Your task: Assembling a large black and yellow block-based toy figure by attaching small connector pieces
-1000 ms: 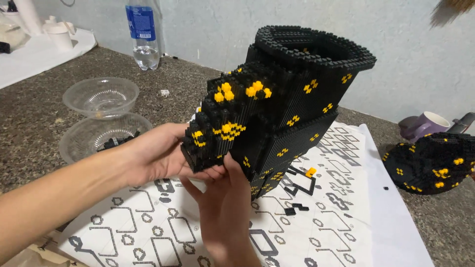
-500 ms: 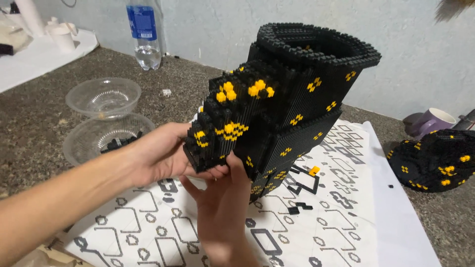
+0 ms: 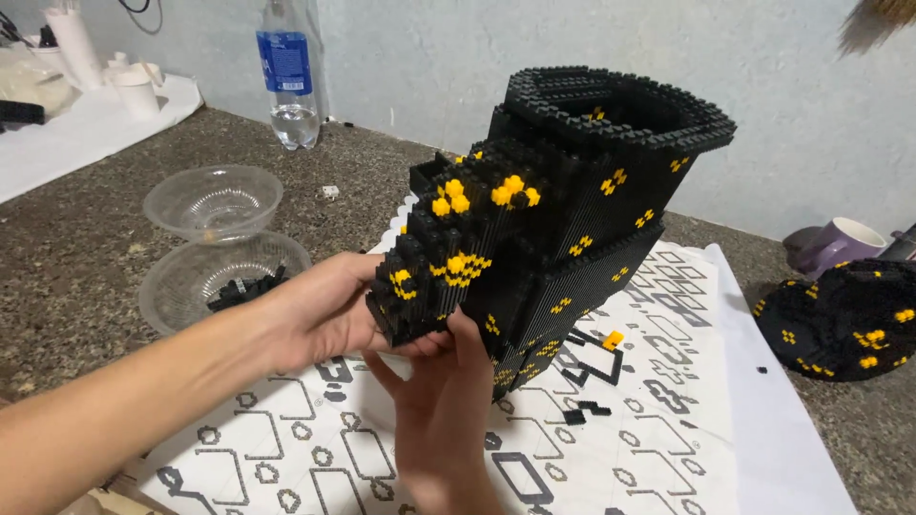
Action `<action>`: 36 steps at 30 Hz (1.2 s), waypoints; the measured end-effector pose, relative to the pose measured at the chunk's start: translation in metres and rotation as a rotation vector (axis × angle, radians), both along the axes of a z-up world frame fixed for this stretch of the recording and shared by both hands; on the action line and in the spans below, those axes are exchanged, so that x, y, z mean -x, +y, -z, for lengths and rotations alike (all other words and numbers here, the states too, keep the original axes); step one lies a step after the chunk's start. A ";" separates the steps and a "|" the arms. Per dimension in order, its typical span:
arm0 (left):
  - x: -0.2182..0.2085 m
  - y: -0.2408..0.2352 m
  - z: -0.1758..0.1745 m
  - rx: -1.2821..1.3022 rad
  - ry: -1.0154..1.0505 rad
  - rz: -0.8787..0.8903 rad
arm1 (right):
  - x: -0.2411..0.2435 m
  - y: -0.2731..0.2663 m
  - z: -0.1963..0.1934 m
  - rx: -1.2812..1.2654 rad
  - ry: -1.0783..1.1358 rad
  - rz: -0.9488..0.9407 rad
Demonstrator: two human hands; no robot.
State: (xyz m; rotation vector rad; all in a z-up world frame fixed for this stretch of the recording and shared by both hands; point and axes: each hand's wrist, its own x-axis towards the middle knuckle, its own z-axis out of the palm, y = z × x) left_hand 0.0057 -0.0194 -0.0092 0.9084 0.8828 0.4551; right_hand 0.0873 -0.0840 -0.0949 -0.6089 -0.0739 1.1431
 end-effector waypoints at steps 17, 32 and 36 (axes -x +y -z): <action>0.006 0.032 0.007 0.106 0.116 0.141 | 0.012 -0.029 -0.034 0.282 0.066 0.179; 0.004 -0.030 0.018 0.074 -0.027 0.065 | -0.110 -0.083 -0.009 0.341 -0.613 0.279; -0.017 -0.059 0.050 0.288 -0.168 0.026 | -0.093 -0.085 -0.033 0.343 -0.637 0.224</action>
